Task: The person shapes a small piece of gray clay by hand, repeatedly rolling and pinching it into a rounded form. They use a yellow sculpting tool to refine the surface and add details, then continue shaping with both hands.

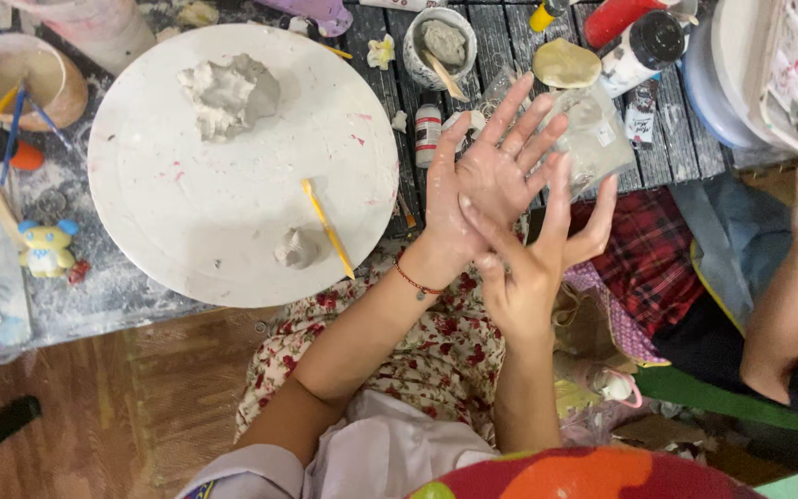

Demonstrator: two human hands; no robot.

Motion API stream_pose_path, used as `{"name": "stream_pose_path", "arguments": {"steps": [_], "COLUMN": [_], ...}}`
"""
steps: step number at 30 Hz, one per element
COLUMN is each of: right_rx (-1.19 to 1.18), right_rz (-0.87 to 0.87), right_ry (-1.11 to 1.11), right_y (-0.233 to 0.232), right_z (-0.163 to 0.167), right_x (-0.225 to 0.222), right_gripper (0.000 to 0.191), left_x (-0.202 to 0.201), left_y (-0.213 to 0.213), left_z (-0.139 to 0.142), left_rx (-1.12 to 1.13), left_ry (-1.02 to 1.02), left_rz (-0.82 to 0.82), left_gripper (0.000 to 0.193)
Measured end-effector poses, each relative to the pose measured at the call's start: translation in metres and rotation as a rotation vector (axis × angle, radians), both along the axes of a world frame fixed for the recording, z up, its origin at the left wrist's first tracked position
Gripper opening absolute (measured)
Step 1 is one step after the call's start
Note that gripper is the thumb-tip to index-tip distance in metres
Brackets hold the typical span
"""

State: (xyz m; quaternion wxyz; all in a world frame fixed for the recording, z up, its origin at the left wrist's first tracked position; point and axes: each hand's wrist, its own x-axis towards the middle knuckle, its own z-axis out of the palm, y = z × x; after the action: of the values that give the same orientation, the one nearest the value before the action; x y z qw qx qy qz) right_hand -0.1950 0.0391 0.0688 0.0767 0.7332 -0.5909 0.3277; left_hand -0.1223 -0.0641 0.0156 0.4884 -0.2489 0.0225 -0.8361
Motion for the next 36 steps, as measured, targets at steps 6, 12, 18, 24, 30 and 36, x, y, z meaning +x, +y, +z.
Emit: {"name": "stream_pose_path", "arguments": {"steps": [6,12,18,24,30,36], "right_rx": [-0.063,0.011,-0.034,-0.047,-0.145,-0.073], "right_rz": [-0.082,-0.029,-0.115,-0.089,-0.206,-0.123], "right_ry": [0.053,0.068,0.041,0.020,-0.029,0.013], "right_y": [-0.005,0.008,0.009,0.013,0.017,0.011], "right_z": [0.000,-0.010,-0.009,-0.021,-0.021,-0.014], "right_x": [-0.004,0.007,0.004,0.015,0.018,0.023], "right_gripper": [0.061,0.063,0.053,0.060,0.056,0.058], "left_x": [0.008,0.016,0.021,0.021,0.027,0.020], "left_y": [-0.004,0.005,0.007,0.008,0.005,0.009], "left_z": [0.003,0.004,0.011,0.014,0.012,0.016], "left_rx": [-0.072,-0.031,-0.038,-0.047,-0.075,-0.159], "left_ry": [-0.017,-0.066,-0.061,-0.090,-0.072,-0.258], "left_rz": [0.024,0.036,0.036,0.041,0.063,0.164], "left_gripper": [0.061,0.061,0.064,0.063,0.063,0.064]}}
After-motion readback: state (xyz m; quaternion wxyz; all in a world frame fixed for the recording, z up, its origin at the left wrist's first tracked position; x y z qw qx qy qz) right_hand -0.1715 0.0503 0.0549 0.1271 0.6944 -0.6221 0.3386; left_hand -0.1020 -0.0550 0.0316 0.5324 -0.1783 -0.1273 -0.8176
